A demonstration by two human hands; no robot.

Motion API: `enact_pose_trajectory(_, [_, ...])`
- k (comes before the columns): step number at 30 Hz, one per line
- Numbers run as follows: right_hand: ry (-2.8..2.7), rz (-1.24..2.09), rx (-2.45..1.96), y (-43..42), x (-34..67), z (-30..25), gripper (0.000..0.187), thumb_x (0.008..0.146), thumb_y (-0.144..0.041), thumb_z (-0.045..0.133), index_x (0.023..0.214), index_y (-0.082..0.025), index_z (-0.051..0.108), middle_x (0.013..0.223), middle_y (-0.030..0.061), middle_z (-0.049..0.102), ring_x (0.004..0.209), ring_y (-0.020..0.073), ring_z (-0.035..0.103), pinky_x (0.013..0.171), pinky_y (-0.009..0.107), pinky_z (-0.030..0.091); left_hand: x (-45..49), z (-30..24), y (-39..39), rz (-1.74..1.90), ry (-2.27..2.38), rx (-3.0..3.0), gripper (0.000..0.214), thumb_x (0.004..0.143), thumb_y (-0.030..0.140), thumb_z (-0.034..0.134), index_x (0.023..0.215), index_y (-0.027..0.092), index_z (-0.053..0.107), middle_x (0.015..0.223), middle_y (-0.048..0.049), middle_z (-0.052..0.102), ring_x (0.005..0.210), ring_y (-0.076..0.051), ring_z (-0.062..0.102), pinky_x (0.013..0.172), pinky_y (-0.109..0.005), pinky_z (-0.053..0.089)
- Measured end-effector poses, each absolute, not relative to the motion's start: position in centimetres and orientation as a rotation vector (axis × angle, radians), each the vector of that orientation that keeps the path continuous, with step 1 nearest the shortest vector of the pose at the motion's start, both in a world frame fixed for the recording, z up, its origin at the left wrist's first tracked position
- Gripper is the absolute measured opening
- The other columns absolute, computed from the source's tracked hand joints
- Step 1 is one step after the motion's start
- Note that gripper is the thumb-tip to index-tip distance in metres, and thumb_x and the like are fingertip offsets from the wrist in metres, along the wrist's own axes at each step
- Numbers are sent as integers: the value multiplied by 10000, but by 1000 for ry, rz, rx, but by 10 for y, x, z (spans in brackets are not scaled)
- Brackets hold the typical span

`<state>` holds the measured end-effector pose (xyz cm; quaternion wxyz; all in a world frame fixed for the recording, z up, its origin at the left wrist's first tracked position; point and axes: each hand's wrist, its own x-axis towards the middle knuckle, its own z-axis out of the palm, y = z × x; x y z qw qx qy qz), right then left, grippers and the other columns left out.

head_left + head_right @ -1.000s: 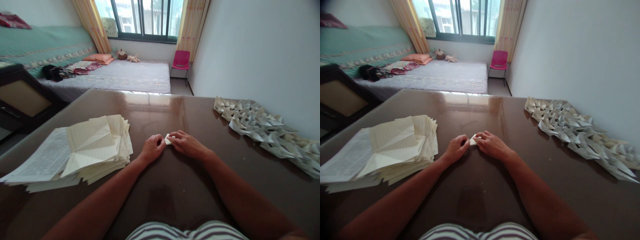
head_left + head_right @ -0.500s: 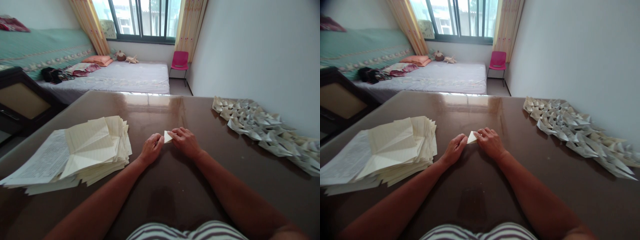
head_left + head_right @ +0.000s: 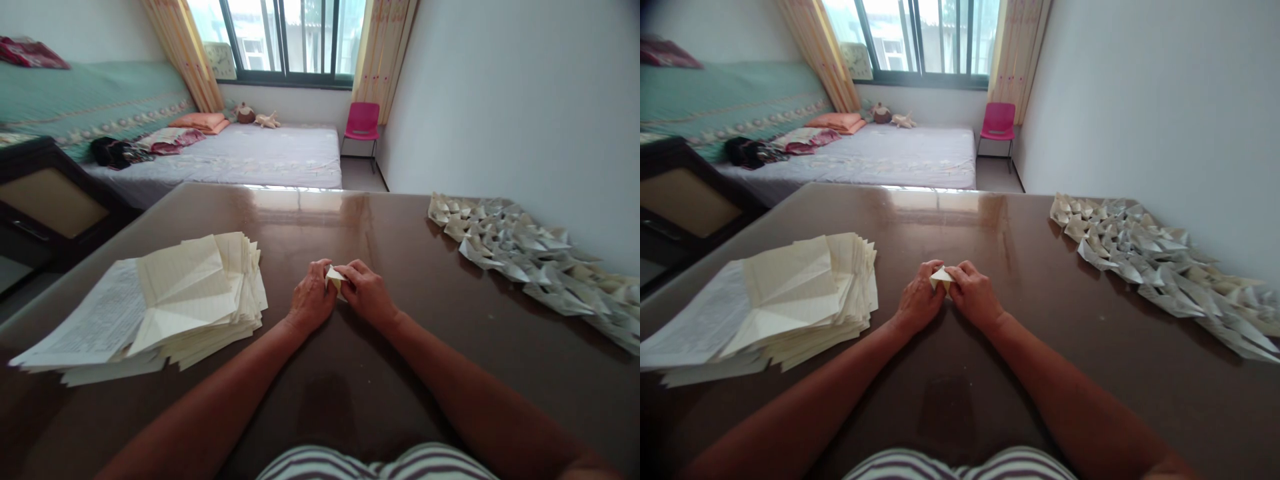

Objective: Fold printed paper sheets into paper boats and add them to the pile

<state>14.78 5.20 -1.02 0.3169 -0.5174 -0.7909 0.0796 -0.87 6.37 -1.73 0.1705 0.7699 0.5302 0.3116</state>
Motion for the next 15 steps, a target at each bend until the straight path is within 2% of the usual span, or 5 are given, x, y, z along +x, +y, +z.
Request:
enact_pose_trajectory(5, [-2062, 277, -1444, 57, 151, -14, 303, 827, -217, 569, 1129, -208, 574, 990, 50, 572, 755, 164, 576, 702, 270, 455, -10, -19, 66, 918, 1307, 2262, 415, 797, 101, 453, 1204, 182, 434, 1047, -73, 536, 929, -196, 563, 834, -334, 487])
enact_pose_trajectory(8, [-1980, 353, -1434, 63, 150, -19, 228, 830, -258, 582, 1047, -190, 568, 922, 40, 579, 724, 159, 560, 680, 271, 445, -7, -20, 64, 928, 1214, 2284, 461, 780, 82, 460, 1227, 190, 422, 1035, -65, 528, 913, -187, 553, 831, -321, 485])
enact_pose_trajectory(11, [-1958, 425, -1365, 66, 148, -23, 118, 839, -220, 565, 953, -192, 564, 840, 22, 589, 746, 161, 554, 702, 268, 434, -6, -22, 64, 987, 1242, 2222, 419, 821, 129, 476, 1232, 180, 417, 1013, -61, 522, 879, -179, 546, 828, -325, 482])
enact_pose_trajectory(15, [-2006, 441, -1296, 65, 149, -24, 119, 830, -178, 562, 948, -195, 553, 849, 23, 579, 758, 159, 541, 718, 270, 427, -7, -23, 69, 986, 1246, 2195, 376, 827, 119, 469, 1197, 184, 453, 977, -47, 507, 870, -174, 537, 832, -325, 476])
